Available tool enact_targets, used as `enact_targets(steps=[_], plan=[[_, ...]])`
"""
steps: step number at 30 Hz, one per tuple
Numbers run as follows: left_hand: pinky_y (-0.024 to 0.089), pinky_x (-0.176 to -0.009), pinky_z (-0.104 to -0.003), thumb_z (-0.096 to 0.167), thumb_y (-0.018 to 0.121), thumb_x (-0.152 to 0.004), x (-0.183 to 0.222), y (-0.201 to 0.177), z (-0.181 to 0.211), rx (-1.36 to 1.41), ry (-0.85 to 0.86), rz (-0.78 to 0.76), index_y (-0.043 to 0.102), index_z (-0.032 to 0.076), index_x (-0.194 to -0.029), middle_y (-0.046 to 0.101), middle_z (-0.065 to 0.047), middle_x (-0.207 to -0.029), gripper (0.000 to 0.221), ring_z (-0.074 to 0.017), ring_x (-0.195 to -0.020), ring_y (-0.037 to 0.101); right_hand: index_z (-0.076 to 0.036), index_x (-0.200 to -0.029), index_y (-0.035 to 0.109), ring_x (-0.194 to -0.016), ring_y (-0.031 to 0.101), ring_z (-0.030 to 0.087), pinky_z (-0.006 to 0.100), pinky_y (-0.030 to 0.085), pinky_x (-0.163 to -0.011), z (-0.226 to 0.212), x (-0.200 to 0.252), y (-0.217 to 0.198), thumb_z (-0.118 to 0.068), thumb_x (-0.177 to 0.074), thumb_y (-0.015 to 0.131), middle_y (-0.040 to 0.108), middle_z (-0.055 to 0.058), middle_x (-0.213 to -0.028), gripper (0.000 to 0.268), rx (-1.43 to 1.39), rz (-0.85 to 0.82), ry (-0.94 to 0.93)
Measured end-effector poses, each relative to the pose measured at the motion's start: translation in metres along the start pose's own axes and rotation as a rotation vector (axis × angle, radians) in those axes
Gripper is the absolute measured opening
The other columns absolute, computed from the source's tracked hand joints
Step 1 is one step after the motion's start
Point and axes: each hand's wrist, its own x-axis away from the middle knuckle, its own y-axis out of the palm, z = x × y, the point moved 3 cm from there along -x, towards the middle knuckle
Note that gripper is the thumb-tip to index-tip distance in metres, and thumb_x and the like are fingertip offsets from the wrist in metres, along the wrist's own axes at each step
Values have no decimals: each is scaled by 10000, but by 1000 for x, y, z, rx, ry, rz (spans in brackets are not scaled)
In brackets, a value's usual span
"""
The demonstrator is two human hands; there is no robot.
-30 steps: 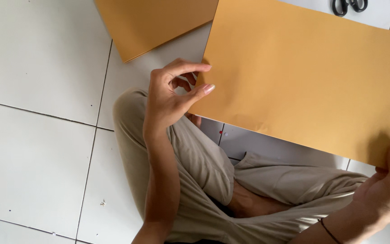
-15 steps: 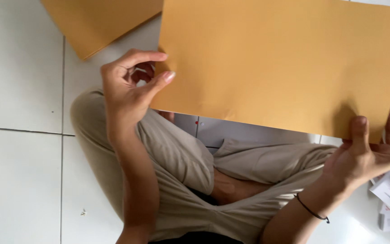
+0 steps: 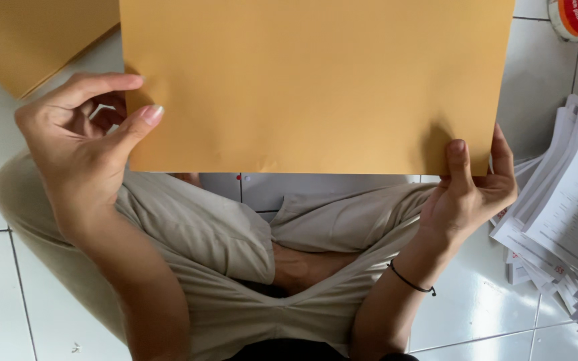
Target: The person places a stack of printed papers into a brown cardstock cover by hand and presses the cover down.
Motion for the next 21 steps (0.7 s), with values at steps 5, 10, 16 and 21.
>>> enact_targets(steps=[5,10,16,21], plan=[[426,-713,-223,-48,862,-942,0,-2,-5,-10,29,-18,731,-73,-1193,667,-126,-990,284,-148,-806,530,60,-1332,629,-1049,719,212,373,681,-913,1,-2,-1,-138,-837,864,729,119,-1152,582,5,-22,-35],[402,-703,-217,-42,846,-913,2,-1,-2,-43,-13,6,746,-57,-1188,643,-93,-941,293,-140,-801,524,55,-1327,625,-1070,723,232,388,681,-934,-1,-1,1,-127,-834,855,727,130,-1167,573,-5,-22,-27],[453,-729,-207,-78,855,-914,1,-1,-3,-5,-22,5,737,-42,-1180,646,-91,-967,293,-132,-802,521,61,-1339,625,-1064,733,235,389,703,-896,-3,0,2,-191,-808,884,733,129,-1162,642,10,-24,-20],[388,-690,-184,-5,849,-890,0,0,-3,27,-45,2,717,30,-1119,624,-38,-934,266,-80,-810,504,93,-1368,574,-1099,730,262,392,689,-976,-1,-2,-2,-147,-859,857,718,176,-1211,630,10,-59,-69]])
